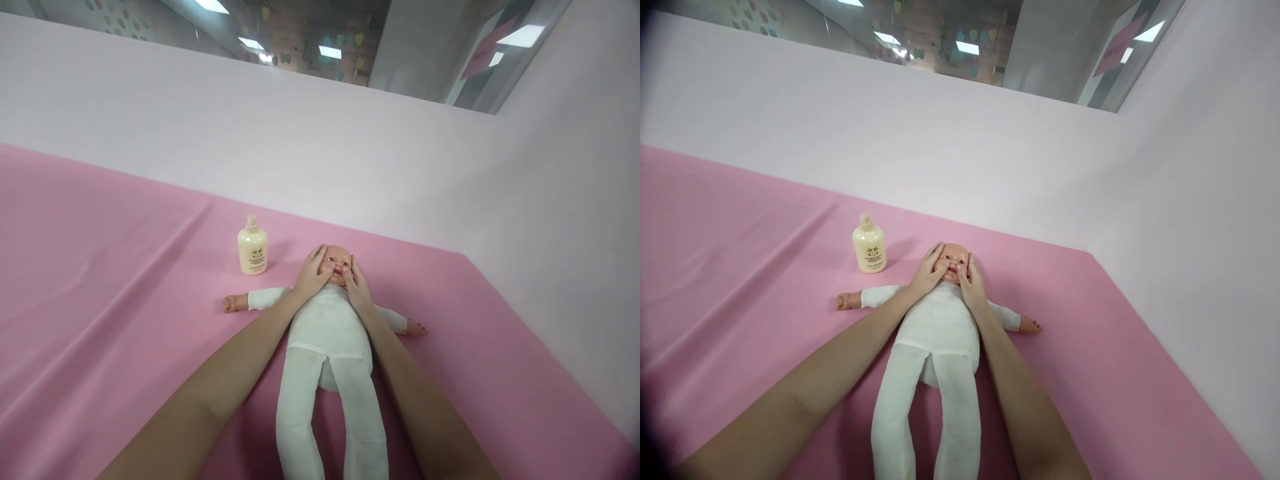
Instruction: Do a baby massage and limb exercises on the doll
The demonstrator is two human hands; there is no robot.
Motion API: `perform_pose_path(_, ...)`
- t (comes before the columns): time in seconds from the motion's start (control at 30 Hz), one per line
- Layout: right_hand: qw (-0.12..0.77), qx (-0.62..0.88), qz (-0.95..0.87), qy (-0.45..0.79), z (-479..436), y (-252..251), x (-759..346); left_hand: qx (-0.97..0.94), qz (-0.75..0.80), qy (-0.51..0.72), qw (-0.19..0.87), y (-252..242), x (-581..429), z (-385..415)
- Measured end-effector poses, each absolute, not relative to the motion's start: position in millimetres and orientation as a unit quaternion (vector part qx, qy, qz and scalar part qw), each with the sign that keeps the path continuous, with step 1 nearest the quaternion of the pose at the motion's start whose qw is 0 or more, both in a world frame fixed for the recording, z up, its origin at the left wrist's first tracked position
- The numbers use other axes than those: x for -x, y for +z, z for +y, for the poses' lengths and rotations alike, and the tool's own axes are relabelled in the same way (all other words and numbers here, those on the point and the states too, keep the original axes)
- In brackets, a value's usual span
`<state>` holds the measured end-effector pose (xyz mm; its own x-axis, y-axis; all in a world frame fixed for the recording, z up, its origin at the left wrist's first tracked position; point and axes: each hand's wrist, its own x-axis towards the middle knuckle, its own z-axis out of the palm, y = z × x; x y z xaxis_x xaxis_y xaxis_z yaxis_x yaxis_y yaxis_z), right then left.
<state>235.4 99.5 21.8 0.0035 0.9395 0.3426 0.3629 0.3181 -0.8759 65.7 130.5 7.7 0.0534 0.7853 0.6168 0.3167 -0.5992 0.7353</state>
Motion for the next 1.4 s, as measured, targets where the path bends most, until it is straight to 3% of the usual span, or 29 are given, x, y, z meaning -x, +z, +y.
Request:
perform_pose_path(0.37, 0.508, 0.504, -0.633, 0.296, 98.7, 21.7, -234.3, -0.672, 0.384, 0.586, 0.238, 8.0, -64.6, 129.6)
perform_pose_path(0.67, 0.558, 0.499, -0.579, 0.322, 99.6, 21.5, -232.9, -0.575, 0.418, 0.626, 0.32, 2.9, -66.3, 136.9)
perform_pose_path(1.4, 0.559, 0.484, -0.582, 0.337, 100.0, 22.6, -232.7, -0.599, 0.406, 0.617, 0.309, 7.6, -66.6, 133.0)
